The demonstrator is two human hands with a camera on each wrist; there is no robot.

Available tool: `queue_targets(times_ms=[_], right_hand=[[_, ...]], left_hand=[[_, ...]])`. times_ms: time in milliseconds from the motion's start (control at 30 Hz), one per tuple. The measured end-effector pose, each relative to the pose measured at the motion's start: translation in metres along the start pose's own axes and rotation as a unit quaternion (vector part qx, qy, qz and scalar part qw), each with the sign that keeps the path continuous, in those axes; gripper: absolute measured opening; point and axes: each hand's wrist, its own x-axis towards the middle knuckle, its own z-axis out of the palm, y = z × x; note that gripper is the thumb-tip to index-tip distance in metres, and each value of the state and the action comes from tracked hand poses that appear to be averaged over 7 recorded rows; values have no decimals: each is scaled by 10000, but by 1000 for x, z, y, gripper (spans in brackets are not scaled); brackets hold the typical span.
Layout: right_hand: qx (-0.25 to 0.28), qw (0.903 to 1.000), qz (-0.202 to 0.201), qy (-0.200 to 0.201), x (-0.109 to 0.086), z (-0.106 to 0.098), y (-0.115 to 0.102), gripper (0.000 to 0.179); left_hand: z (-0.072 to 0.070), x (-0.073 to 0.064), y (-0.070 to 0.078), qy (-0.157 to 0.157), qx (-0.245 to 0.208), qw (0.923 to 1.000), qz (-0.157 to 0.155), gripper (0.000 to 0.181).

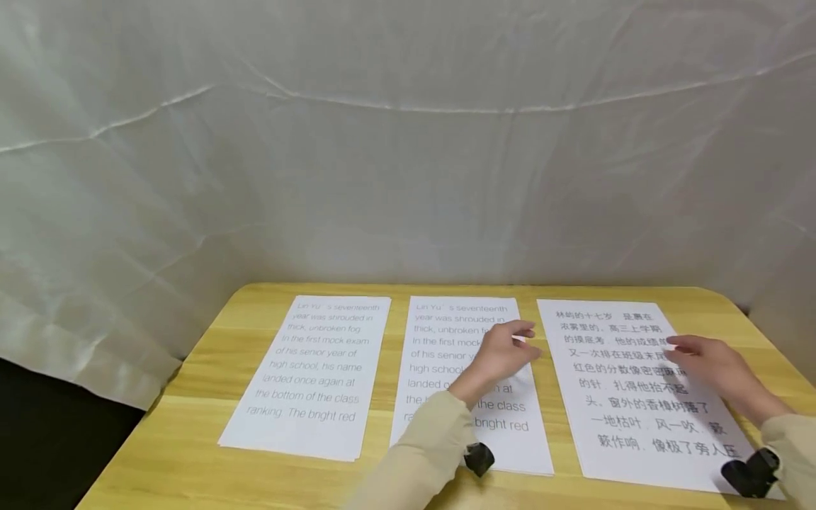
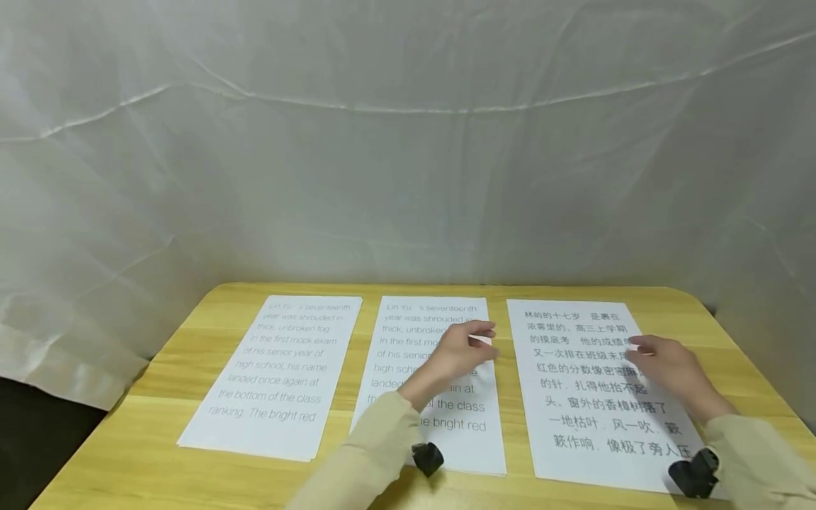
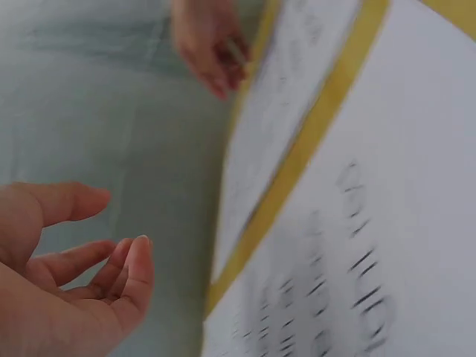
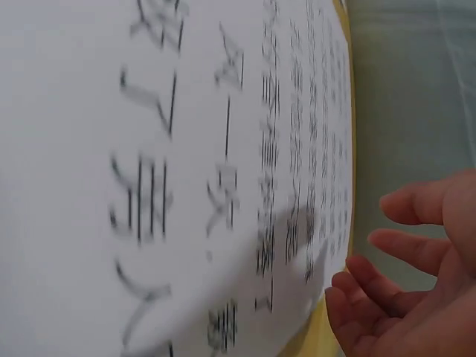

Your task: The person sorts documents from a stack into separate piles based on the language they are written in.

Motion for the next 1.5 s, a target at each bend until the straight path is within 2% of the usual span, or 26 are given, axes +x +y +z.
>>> queue_targets(times_ms=[133,300,433,567,667,833,1100,1333,1500], right_hand=[[-125,9989,-312,332,-4,9,-14,59],[254,9982,-320,433,-7,24,-40,58],[596,9961,-430,485,-6,35,-61,58],[756,9932,-526,710,0,44,-81,55],[918,9908,-666,745,4,51,-96,53],[1166,9877,-894,532,8,62,-114,49],[1550,9850,-665,355,17,78,-131,46],[1768,9808,-759,330,26,92,-146,45],[1912,9792,-603,317,28,104,-150,43]], left_hand=[[-23,-4,2,208,66,9994,258,46],[-57,-8,-1,529,349,9968,493,43],[-85,-14,-6,723,198,9968,263,41],[-110,-20,-18,907,-171,9957,72,40],[-122,-24,-28,821,-427,9957,-48,42],[-135,-28,-42,613,-567,9964,-167,44],[-144,-30,-56,980,-822,9914,-289,39],[-146,-26,-63,1083,-963,9890,-289,40],[-146,-21,-72,1046,-866,9900,-387,41]])
